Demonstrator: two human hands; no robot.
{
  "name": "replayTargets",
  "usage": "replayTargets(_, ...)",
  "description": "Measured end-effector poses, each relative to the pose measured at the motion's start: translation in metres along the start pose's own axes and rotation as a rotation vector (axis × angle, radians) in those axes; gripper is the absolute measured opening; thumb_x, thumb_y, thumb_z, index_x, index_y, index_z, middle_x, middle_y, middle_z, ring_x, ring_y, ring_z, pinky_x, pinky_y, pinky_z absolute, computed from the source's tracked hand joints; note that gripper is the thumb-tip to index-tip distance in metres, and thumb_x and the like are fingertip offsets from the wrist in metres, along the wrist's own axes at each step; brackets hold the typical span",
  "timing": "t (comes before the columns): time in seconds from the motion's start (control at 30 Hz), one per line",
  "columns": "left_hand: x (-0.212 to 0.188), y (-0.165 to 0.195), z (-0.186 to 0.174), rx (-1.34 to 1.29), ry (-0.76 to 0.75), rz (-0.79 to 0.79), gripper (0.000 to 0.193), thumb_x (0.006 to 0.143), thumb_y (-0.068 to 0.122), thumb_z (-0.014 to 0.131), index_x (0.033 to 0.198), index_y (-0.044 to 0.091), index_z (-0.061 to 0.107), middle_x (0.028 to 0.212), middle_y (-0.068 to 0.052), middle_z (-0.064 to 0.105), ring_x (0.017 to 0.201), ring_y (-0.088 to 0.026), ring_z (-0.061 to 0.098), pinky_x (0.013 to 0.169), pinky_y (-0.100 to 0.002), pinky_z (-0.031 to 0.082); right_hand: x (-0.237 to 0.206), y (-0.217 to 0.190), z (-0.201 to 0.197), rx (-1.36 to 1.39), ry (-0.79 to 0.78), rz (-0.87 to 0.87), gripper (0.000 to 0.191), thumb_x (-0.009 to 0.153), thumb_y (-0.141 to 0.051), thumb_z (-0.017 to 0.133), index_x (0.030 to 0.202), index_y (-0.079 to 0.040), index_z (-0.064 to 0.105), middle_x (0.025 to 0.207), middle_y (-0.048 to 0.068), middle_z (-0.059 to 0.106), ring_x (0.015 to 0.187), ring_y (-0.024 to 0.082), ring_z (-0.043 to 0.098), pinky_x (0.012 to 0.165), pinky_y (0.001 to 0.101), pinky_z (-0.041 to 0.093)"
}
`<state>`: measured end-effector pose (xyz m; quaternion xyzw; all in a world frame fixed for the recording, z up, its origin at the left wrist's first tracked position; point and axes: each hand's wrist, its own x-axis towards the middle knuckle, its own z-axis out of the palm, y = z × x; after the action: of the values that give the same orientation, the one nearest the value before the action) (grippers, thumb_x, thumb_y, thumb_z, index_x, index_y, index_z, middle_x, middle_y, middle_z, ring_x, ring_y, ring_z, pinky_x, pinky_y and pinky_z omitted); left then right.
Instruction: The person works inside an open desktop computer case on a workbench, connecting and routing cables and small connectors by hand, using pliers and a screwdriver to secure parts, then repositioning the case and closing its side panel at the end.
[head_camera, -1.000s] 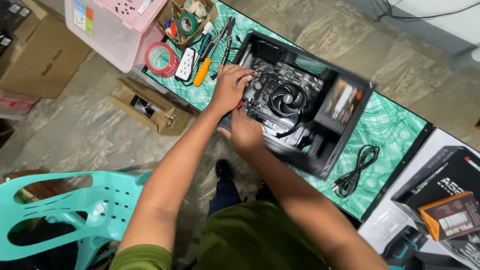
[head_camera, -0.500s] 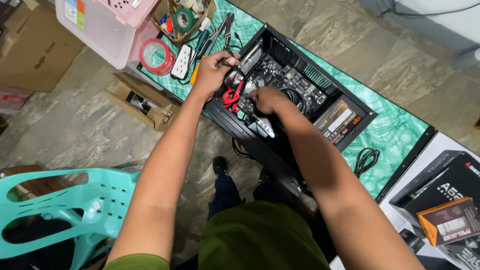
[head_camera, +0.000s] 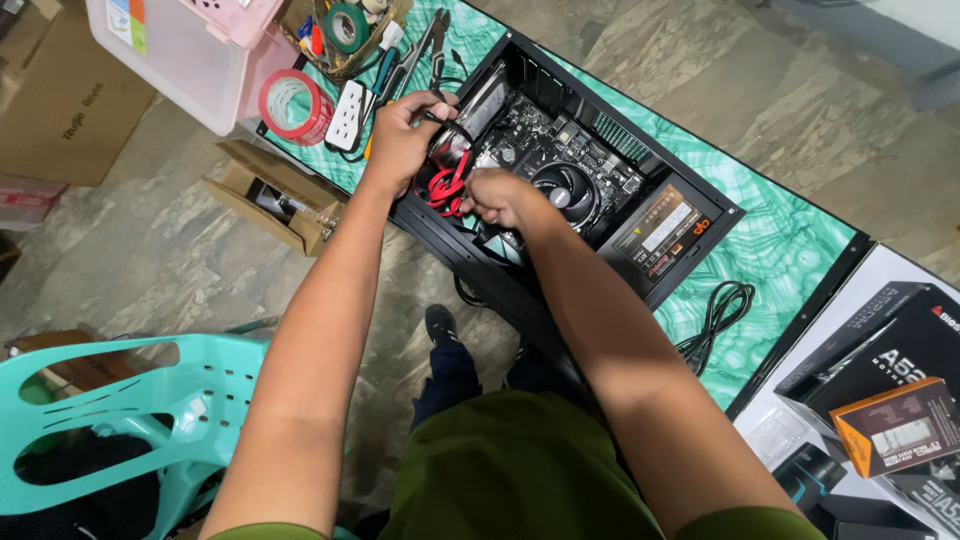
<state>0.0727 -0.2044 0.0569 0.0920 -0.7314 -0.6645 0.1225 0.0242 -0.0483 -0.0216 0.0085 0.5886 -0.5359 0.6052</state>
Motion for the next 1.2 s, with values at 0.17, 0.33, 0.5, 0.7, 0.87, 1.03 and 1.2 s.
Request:
replayTargets(0.17,-0.001,-0.001,-0.004,-0.052,-0.005,-0.020,0.012,0.098,0.007,0.070,0.102,-0.004,0.070,0.110,-0.008,0.075,0.097,-0.013,0.069,0.092,-0.029,0.055,-0.001,0.021,-0.003,0.170,0.022,-0.005,0.033,0.094,0.004,0.045,0.121,-0.011,0.055,0.083,0.010,0.061,0.042,0.007,0.032,0.037,0.0232,0.023)
replayTargets(0.33,-0.003,-0.002,-0.007,0.031,0.000,0.015,0.011,0.099,0.006,0.070,0.102,-0.004,0.071,0.109,-0.008,0.076,0.100,-0.014,0.069,0.096,-0.029,0.054,0.001,0.022,-0.008,0.131,0.053,-0.066,0.039,0.088,0.006,0.042,0.119,-0.009,0.060,0.087,0.010,0.063,0.044,0.007,0.039,0.038,0.0252,0.031)
replayTargets(0.5,-0.004,-0.002,-0.008,0.011,0.008,0.006,0.012,0.097,0.005,0.068,0.105,-0.003,0.073,0.111,-0.008,0.077,0.099,-0.014,0.070,0.095,-0.029,0.055,-0.009,0.021,0.010,-0.728,0.715,-0.566,0.017,0.087,-0.004,0.061,0.100,-0.003,0.071,0.094,0.025,0.070,0.073,0.038,0.069,0.066,0.0456,0.054)
replayTargets(0.7,-0.004,-0.007,-0.002,0.079,0.012,0.026,0.010,0.098,0.004,0.069,0.103,-0.004,0.072,0.107,-0.009,0.077,0.097,-0.014,0.070,0.092,-0.028,0.055,-0.040,0.012,0.007,-0.823,0.477,-0.775,0.024,0.093,-0.011,0.056,0.105,-0.012,0.077,0.097,0.022,0.073,0.093,0.042,0.070,0.087,0.0497,0.056)
replayTargets(0.87,-0.001,-0.015,0.009,-0.032,-0.006,-0.003,0.008,0.096,0.004,0.067,0.098,-0.004,0.069,0.106,-0.008,0.077,0.094,-0.013,0.074,0.088,-0.028,0.058,-0.069,0.006,0.007,-1.189,0.373,-0.589,0.034,0.085,-0.017,0.060,0.113,-0.023,0.079,0.098,0.020,0.073,0.090,0.041,0.070,0.084,0.0521,0.055)
replayTargets(1.03,-0.003,-0.022,0.020,0.043,0.001,0.041,0.010,0.097,0.005,0.069,0.101,-0.004,0.072,0.101,-0.008,0.078,0.092,-0.013,0.072,0.085,-0.028,0.056,-0.077,0.002,-0.003,-1.504,0.347,-0.271,0.026,0.084,-0.032,0.071,0.100,-0.014,0.081,0.102,0.016,0.073,0.096,0.037,0.071,0.084,0.0486,0.058)
replayTargets(1.2,-0.003,-0.026,0.034,0.002,0.022,0.066,0.014,0.095,0.006,0.073,0.105,-0.003,0.073,0.099,-0.008,0.078,0.090,-0.011,0.069,0.082,-0.027,0.055,-0.047,0.030,-0.026,-1.568,0.253,-0.583,0.040,0.089,-0.012,0.061,0.122,-0.027,0.076,0.086,0.017,0.073,0.079,0.039,0.071,0.067,0.0522,0.057)
